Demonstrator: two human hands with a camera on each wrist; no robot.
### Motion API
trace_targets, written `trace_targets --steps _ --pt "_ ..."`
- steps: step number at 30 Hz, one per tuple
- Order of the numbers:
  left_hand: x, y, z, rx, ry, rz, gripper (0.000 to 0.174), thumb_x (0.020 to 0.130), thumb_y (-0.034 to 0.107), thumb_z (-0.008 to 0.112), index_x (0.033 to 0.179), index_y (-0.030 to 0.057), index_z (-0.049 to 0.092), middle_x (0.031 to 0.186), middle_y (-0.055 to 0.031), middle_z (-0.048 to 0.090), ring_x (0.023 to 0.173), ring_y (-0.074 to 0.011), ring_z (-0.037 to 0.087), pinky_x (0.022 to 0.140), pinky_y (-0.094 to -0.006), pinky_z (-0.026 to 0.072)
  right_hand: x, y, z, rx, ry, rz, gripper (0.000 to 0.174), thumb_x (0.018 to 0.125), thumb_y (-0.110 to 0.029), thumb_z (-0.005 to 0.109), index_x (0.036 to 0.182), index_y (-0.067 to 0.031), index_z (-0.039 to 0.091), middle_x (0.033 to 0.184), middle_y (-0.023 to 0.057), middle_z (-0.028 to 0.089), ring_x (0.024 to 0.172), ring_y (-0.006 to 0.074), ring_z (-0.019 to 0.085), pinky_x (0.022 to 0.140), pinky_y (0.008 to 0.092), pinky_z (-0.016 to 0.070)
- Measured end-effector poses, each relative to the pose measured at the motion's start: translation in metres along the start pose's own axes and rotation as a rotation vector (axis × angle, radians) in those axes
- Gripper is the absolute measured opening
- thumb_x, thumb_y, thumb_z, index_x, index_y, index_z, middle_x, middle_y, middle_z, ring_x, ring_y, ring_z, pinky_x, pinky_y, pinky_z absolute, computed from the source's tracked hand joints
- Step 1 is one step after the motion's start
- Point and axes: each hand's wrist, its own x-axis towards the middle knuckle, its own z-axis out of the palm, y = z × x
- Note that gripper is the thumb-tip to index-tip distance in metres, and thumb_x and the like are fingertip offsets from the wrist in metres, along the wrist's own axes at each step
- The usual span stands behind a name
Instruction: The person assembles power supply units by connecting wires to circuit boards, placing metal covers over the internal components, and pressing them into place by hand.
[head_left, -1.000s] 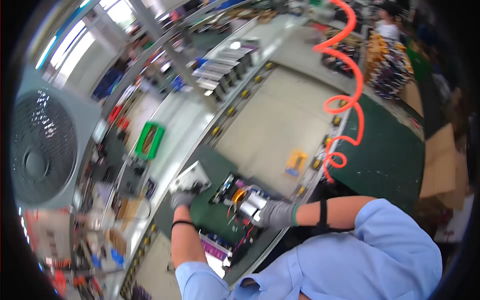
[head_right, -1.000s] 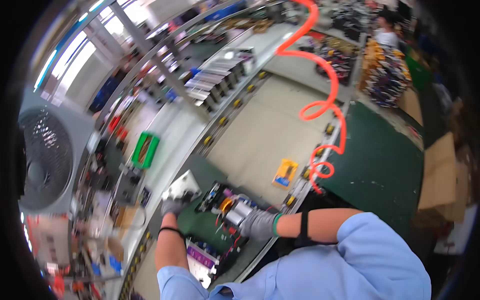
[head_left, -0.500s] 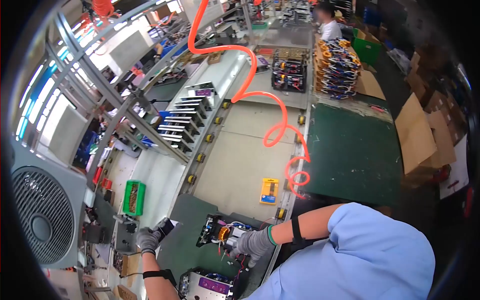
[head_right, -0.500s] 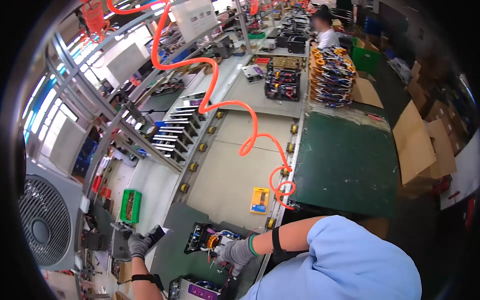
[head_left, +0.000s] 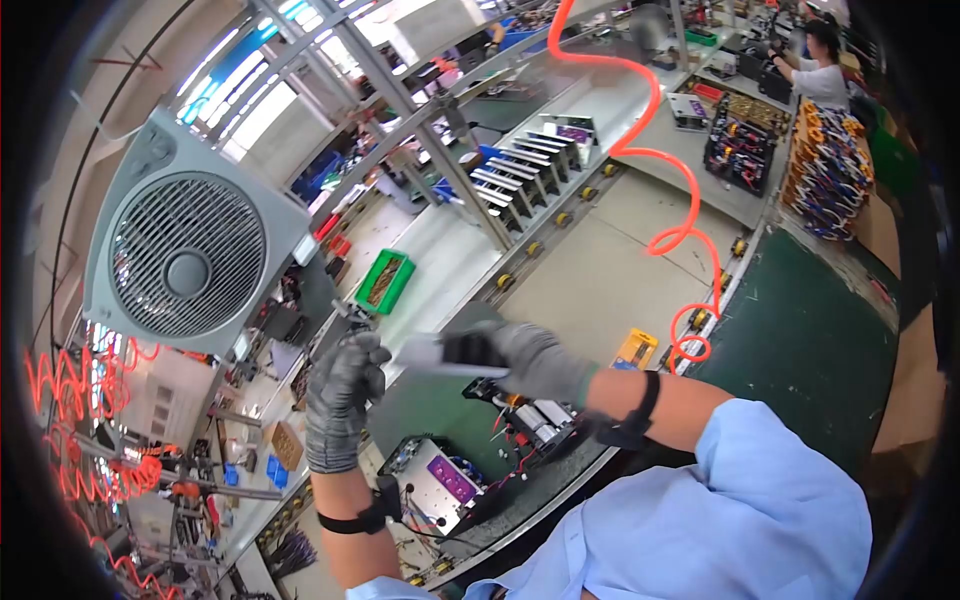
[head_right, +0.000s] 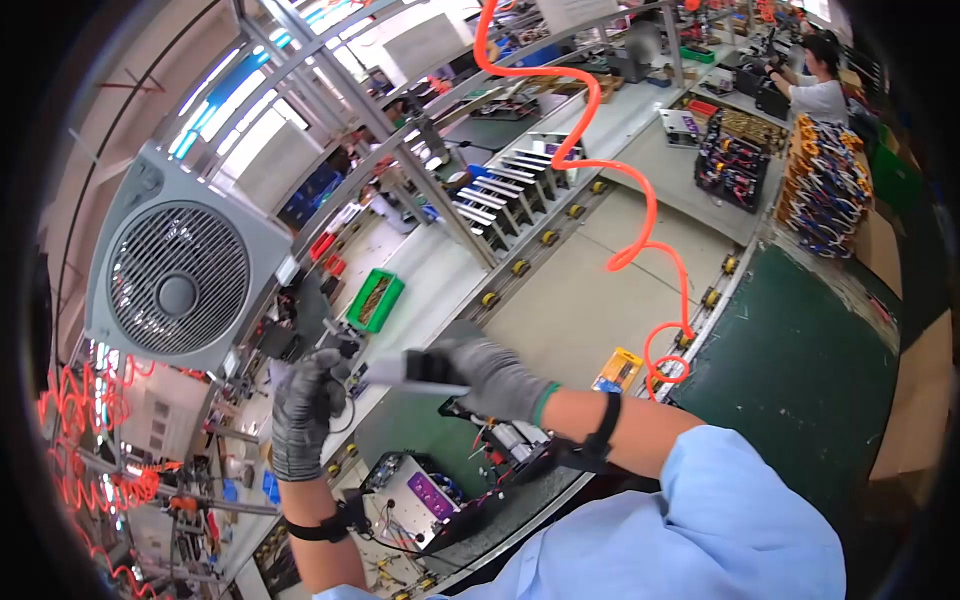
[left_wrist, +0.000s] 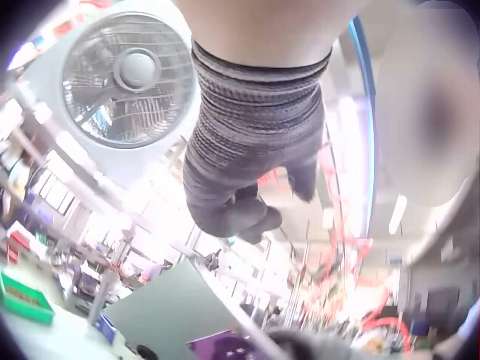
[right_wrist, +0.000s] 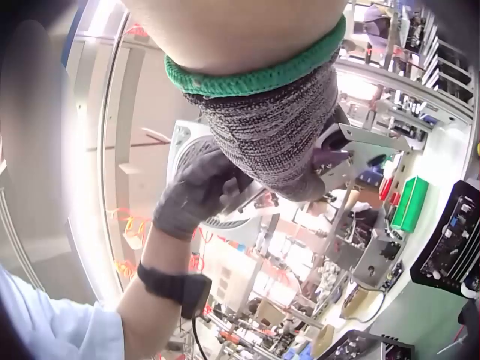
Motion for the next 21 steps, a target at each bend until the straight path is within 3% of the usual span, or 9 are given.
trace_targets --steps 3,5,9,13,15,17,18,19,21 --pt "-0.028 -0.042 -0.018 -0.563 -0.066 -0.099 0.044 0.096 0.046 0.064 0.11 0.0037 0.065 0.087 -0.0099 0.067 0.061 -0.0184 0.061 0.053 -0.0284 0.0502 -0.042 0.017 -0.028 0.318 0.076 0.302 0.069 0.069 -0.02 0.083 0.128 -0.0008 0.053 0.102 0.0165 0.067 0.094 0.0264 0.068 0.085 0.0371 0.0553" --pt "-0.042 -0.074 -0.023 -0.691 -0.114 -0.119 0.034 0.099 0.041 0.059 0.103 0.0082 0.066 0.086 -0.0085 0.066 0.06 -0.0204 0.06 0.052 -0.0319 0.0471 -0.066 0.063 -0.018 0.614 0.097 0.303 0.076 0.069 -0.021 0.084 0.133 0.0015 0.051 0.105 0.0121 0.066 0.094 0.0197 0.065 0.087 0.0327 0.0541" --pt "-0.05 -0.122 -0.006 -0.844 -0.122 -0.122 0.03 0.104 0.036 0.051 0.101 0.0077 0.063 0.079 -0.005 0.062 0.057 -0.0171 0.055 0.05 -0.0307 0.0421 -0.102 0.054 -0.045 0.927 0.024 0.424 0.086 0.069 -0.028 0.088 0.138 0.0044 0.048 0.113 0.0108 0.064 0.102 0.02 0.062 0.092 0.0335 0.052" --pt "-0.053 -0.165 0.019 -0.84 -0.123 -0.172 0.03 0.102 0.037 0.056 0.104 0.0079 0.064 0.079 -0.004 0.061 0.059 -0.0171 0.055 0.051 -0.032 0.0417 -0.115 0.012 -0.076 1.11 -0.137 0.556 0.099 0.068 -0.043 0.085 0.144 0.0038 0.042 0.129 0.0132 0.058 0.119 0.0216 0.057 0.104 0.0355 0.0457" --pt "-0.058 -0.19 0.035 -0.819 -0.128 -0.226 0.038 0.097 0.045 0.062 0.11 0.0097 0.065 0.088 -0.0043 0.064 0.072 -0.0201 0.061 0.062 -0.0336 0.0493 -0.115 0.002 -0.069 1.179 -0.156 0.556 0.097 0.068 -0.042 0.084 0.143 0.003 0.043 0.128 0.0127 0.059 0.118 0.0208 0.057 0.104 0.035 0.0451" --pt "-0.064 -0.198 0.076 -0.759 0.168 -0.17 0.044 0.09 0.049 0.071 0.114 0.0126 0.065 0.099 -0.0038 0.065 0.088 -0.0211 0.065 0.074 -0.0352 0.0551 -0.114 0.002 -0.048 1.3 -0.158 0.48 0.095 0.07 -0.042 0.082 0.144 0.002 0.043 0.129 0.0122 0.059 0.118 0.0208 0.057 0.104 0.0344 0.045" --pt "-0.07 -0.201 0.077 -0.765 0.162 -0.198 0.049 0.086 0.043 0.077 0.121 0.0122 0.063 0.114 -0.0047 0.064 0.103 -0.0204 0.064 0.088 -0.0369 0.0551 -0.112 0.0 -0.043 1.326 -0.196 0.508 0.094 0.071 -0.04 0.083 0.144 0.0017 0.042 0.129 0.012 0.059 0.119 0.021 0.057 0.104 0.0342 0.0452" --pt "-0.071 -0.202 0.077 -0.773 0.16 -0.206 0.049 0.086 0.043 0.077 0.121 0.0122 0.063 0.114 -0.0047 0.064 0.103 -0.0204 0.064 0.088 -0.0369 0.0551 -0.111 -0.003 -0.04 1.351 -0.236 0.537 0.093 0.072 -0.038 0.084 0.145 0.0015 0.042 0.13 0.0119 0.059 0.12 0.0211 0.057 0.103 0.034 0.0454" --pt "-0.067 -0.199 0.077 -0.324 0.219 -0.089 0.045 0.085 0.032 0.081 0.12 0.0102 0.063 0.113 -0.0052 0.066 0.101 -0.02 0.066 0.086 -0.0367 0.056 -0.103 -0.01 -0.031 1.363 -0.312 0.548 0.091 0.075 -0.035 0.085 0.145 0.0016 0.04 0.131 0.0119 0.058 0.123 0.0218 0.055 0.104 0.0346 0.0456"
